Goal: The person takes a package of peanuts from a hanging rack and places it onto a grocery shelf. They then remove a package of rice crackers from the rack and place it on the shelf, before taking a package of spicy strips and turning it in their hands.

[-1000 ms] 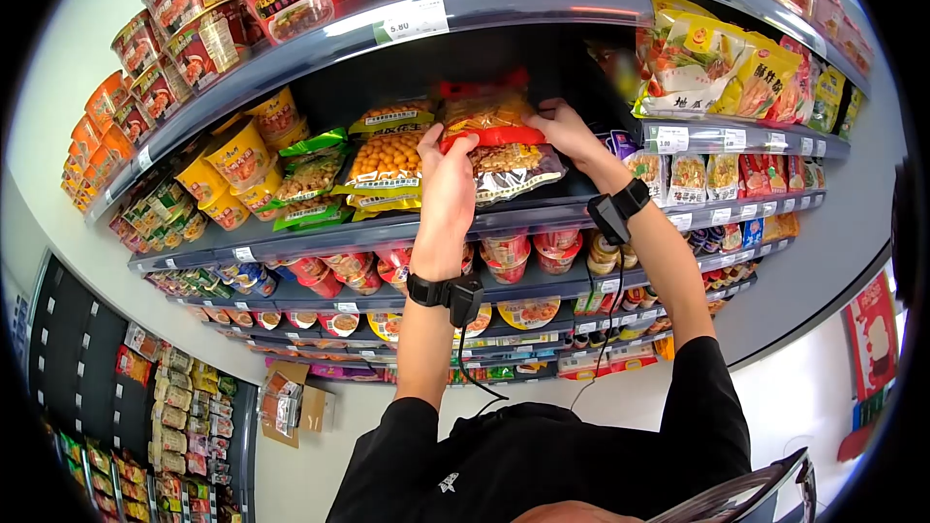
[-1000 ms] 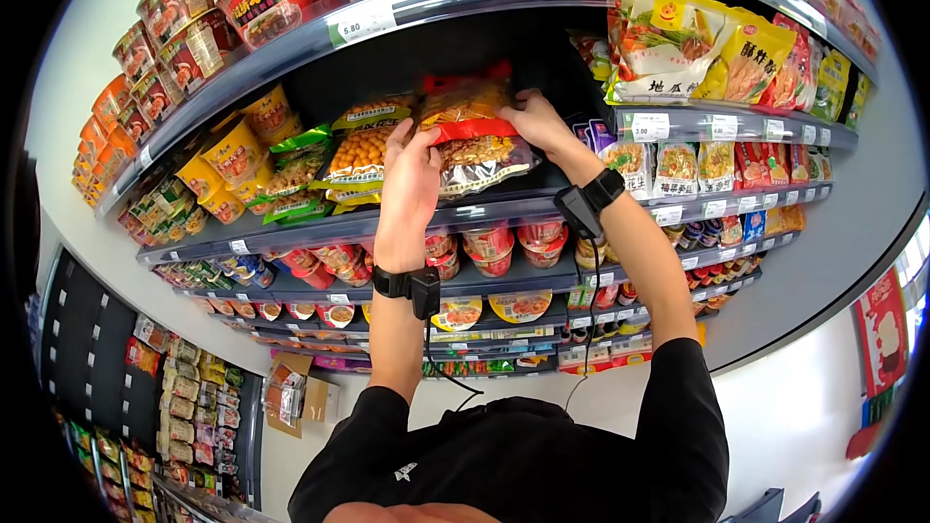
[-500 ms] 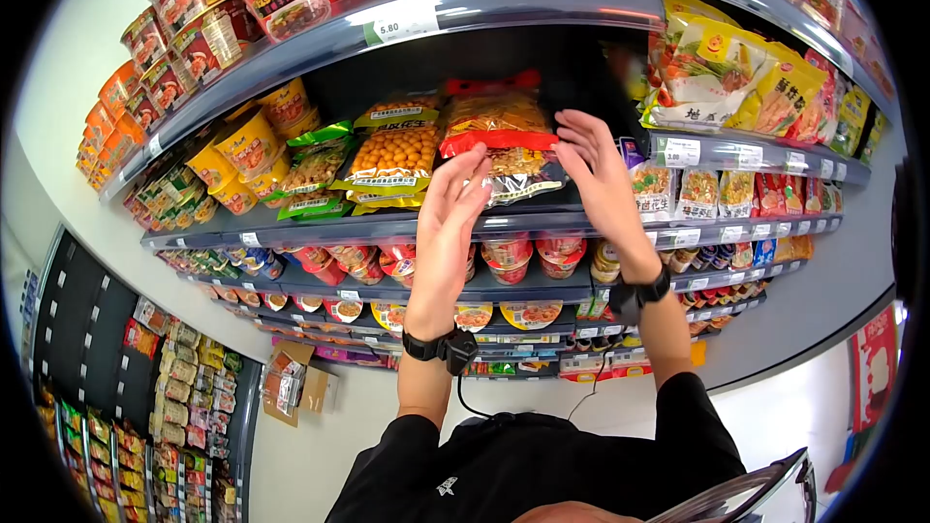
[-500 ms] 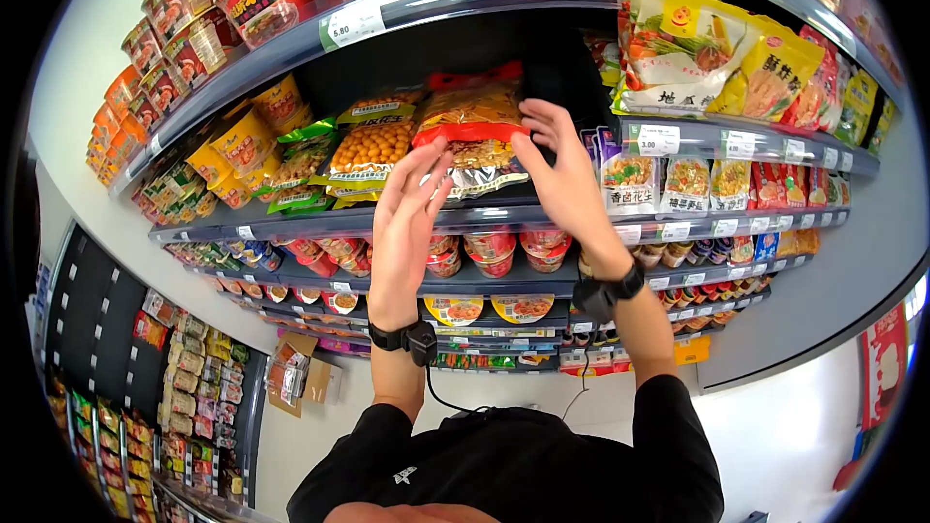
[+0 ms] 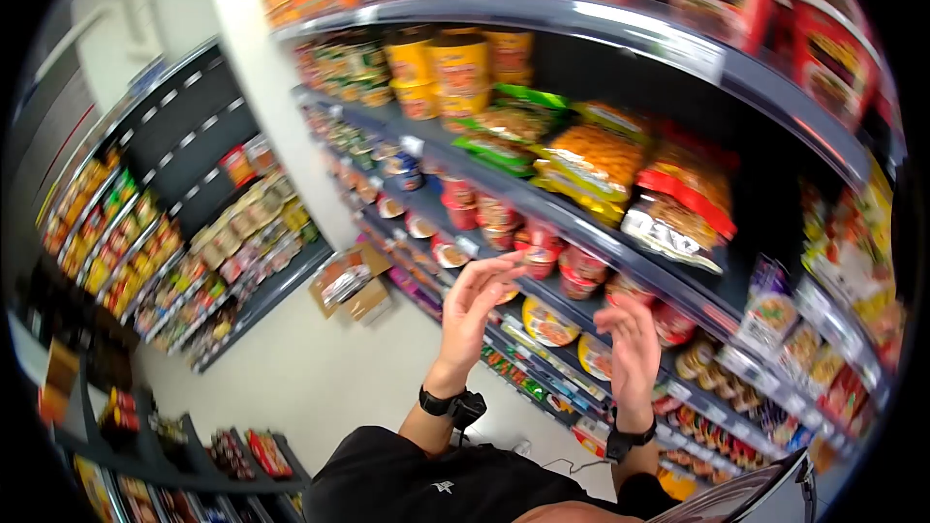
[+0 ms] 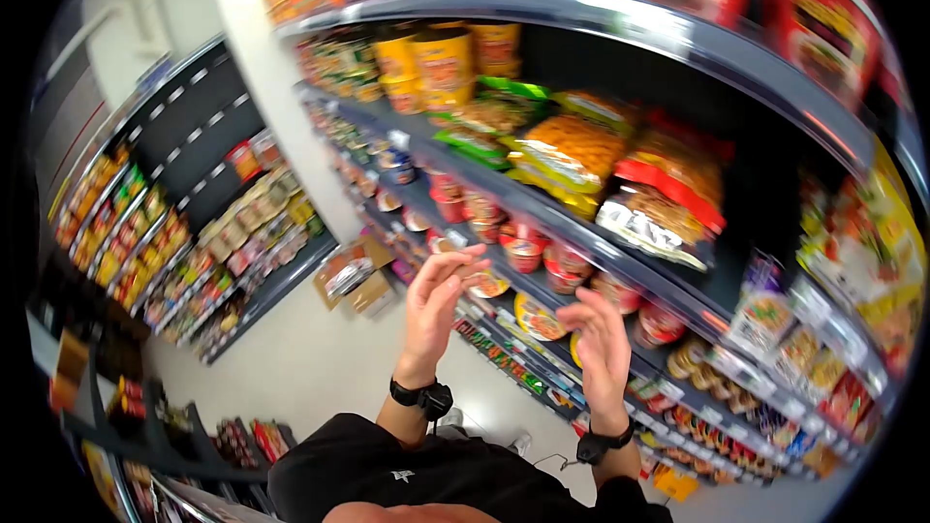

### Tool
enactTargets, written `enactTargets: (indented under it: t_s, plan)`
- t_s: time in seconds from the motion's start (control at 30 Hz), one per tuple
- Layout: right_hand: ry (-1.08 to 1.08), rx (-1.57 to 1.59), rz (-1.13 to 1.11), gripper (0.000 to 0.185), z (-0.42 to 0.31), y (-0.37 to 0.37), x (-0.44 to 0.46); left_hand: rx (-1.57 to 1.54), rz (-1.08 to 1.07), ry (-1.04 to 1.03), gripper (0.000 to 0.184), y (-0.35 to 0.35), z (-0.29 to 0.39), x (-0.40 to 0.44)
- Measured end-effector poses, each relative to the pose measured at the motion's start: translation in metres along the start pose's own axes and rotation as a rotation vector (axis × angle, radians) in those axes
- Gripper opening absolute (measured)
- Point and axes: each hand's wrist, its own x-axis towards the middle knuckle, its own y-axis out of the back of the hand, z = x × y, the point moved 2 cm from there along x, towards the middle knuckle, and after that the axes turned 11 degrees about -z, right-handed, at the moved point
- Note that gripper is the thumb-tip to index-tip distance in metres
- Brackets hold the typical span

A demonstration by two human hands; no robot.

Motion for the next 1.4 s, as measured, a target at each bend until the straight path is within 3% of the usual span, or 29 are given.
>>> enactTargets:
  t_s: [0.27,0.5,0.87,1.4]
  plan:
    - [-0.288,0.361,-0.242,0.057,0.093,-0.110,0.003,0.074,0.401,0.042,0.028,0.128,0.051,-0.115]
    - [-0.420,0.570,-0.388,0.050,0.153,-0.263,0.037,0.161,0.664,0.000,0.029,0.243,0.145,-0.218]
    - [-0.492,0.689,-0.628,0.046,0.211,-0.514,0.069,0.216,0.875,-0.030,0.028,0.390,0.266,-0.357]
    - [-0.645,0.656,-0.808,0.041,0.313,-0.705,0.149,0.178,1.133,-0.082,0.030,0.547,0.331,-0.424]
